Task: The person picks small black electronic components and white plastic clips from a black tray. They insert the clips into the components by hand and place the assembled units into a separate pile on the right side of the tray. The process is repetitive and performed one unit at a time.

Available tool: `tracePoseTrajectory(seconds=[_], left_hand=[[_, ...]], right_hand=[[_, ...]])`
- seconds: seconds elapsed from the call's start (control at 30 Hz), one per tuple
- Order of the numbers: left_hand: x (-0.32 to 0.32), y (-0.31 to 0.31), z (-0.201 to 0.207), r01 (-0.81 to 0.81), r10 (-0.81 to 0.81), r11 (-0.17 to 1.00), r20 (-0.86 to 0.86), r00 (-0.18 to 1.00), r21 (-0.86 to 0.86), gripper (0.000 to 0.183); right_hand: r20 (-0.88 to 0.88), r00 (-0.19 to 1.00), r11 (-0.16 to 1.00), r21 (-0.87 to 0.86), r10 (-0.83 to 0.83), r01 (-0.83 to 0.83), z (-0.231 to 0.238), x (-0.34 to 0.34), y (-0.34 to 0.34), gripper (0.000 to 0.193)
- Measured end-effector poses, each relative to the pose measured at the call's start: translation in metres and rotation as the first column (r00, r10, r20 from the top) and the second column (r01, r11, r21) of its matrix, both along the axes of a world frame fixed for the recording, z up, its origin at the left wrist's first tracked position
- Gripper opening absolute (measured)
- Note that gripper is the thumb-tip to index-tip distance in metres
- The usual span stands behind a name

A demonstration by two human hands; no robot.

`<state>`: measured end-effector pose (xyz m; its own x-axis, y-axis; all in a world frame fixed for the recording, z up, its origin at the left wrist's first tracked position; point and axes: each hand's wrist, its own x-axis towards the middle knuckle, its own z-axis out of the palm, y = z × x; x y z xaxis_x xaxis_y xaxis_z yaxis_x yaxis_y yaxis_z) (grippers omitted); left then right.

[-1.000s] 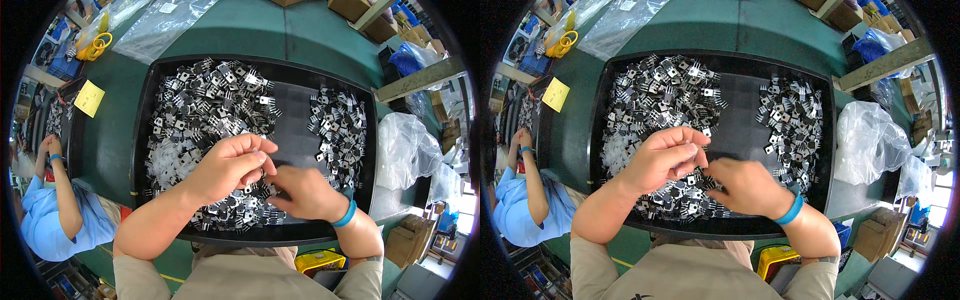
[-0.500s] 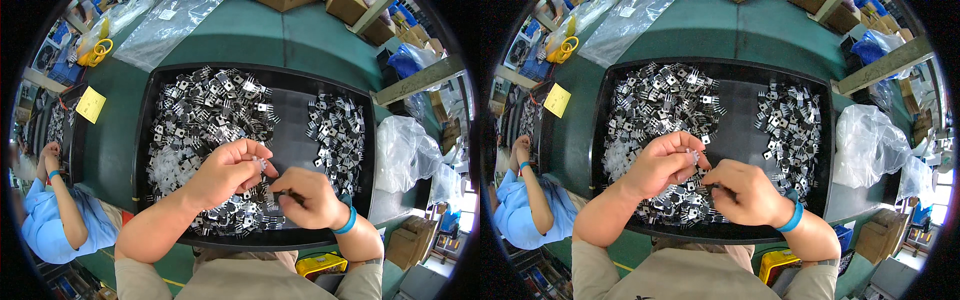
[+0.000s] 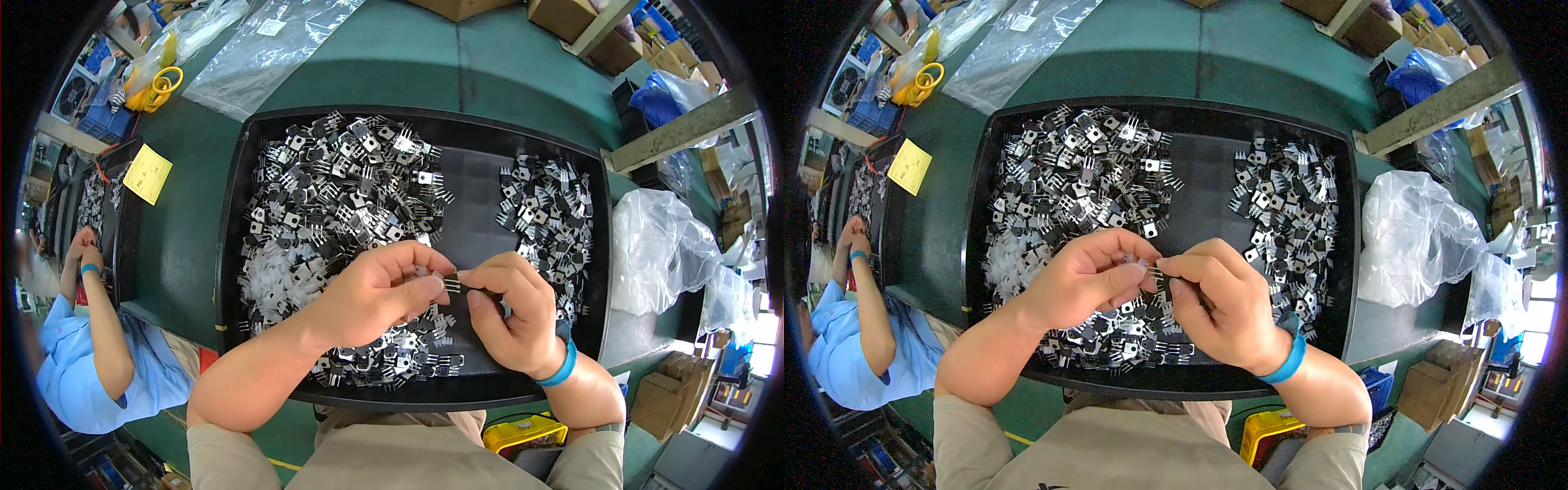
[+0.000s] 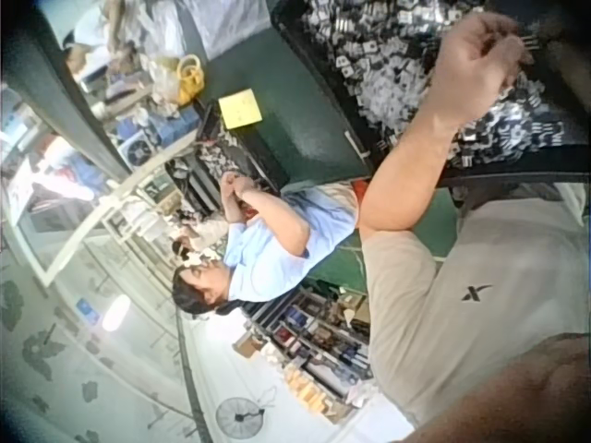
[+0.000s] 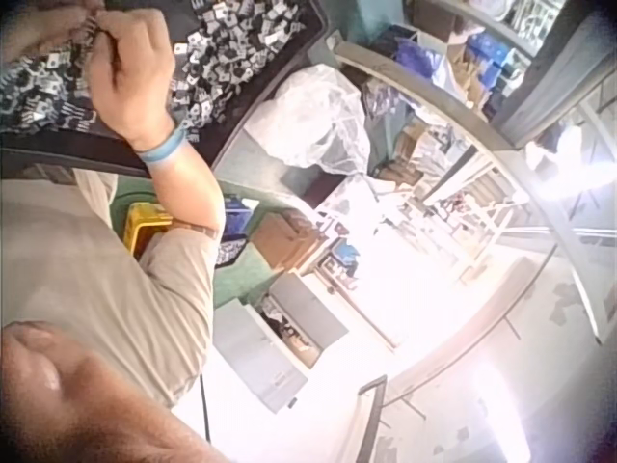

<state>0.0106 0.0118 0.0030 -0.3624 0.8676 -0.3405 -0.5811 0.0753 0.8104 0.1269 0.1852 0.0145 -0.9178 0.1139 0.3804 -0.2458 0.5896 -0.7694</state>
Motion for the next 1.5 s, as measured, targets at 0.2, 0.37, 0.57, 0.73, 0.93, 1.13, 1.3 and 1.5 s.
tracePoseTrajectory(seconds=[0.2, 0.37, 0.57, 0.73, 0.93, 1.13, 1.3, 1.5], left_hand=[[0.005, 0.000, -0.005, 0.014, -0.010, 1.000, -0.150, 0.989, 0.021, 0.021], [0.006, -0.002, -0.010, 0.045, -0.039, 0.999, -0.243, 0.969, 0.018, 0.018], [0.007, -0.002, -0.009, 0.047, -0.040, 0.999, -0.299, 0.953, 0.015, 0.017], [0.007, -0.003, -0.006, 0.053, -0.050, 0.999, -0.350, 0.935, -0.002, 0.017], [0.009, -0.003, -0.011, 0.055, -0.049, 0.998, -0.335, 0.941, 0.007, 0.017], [0.004, -0.004, -0.010, 0.120, -0.140, 0.990, -0.402, 0.905, -0.073, 0.016], [0.002, -0.004, -0.009, 0.089, -0.092, 0.996, -0.167, 0.982, -0.025, 0.015], [-0.002, -0.003, -0.005, 0.079, -0.082, 0.996, -0.091, 0.992, -0.032, 0.005]], right_hand=[[0.008, 1.000, 1.000, -0.016, -0.007, 0.008, 0.002, 0.000, -0.002, 0.025], [0.000, 1.000, 0.999, 0.049, 0.016, -0.016, 0.002, 0.001, -0.001, 0.026], [0.037, 0.999, 0.999, 0.042, 0.030, -0.032, 0.002, 0.002, -0.002, 0.026], [0.017, 1.000, 0.999, 0.037, -0.001, 0.000, 0.003, 0.001, -0.003, 0.026], [0.057, 0.998, 0.999, 0.040, 0.028, -0.031, 0.001, 0.002, -0.005, 0.025], [0.124, 0.984, 0.991, 0.033, 0.124, -0.129, 0.000, 0.000, -0.003, 0.022], [0.143, 0.988, 0.995, -0.096, 0.053, -0.040, 0.001, 0.001, -0.003, 0.020], [0.224, 0.973, 0.963, -0.248, -0.049, 0.106, -0.002, 0.005, -0.007, 0.020]])
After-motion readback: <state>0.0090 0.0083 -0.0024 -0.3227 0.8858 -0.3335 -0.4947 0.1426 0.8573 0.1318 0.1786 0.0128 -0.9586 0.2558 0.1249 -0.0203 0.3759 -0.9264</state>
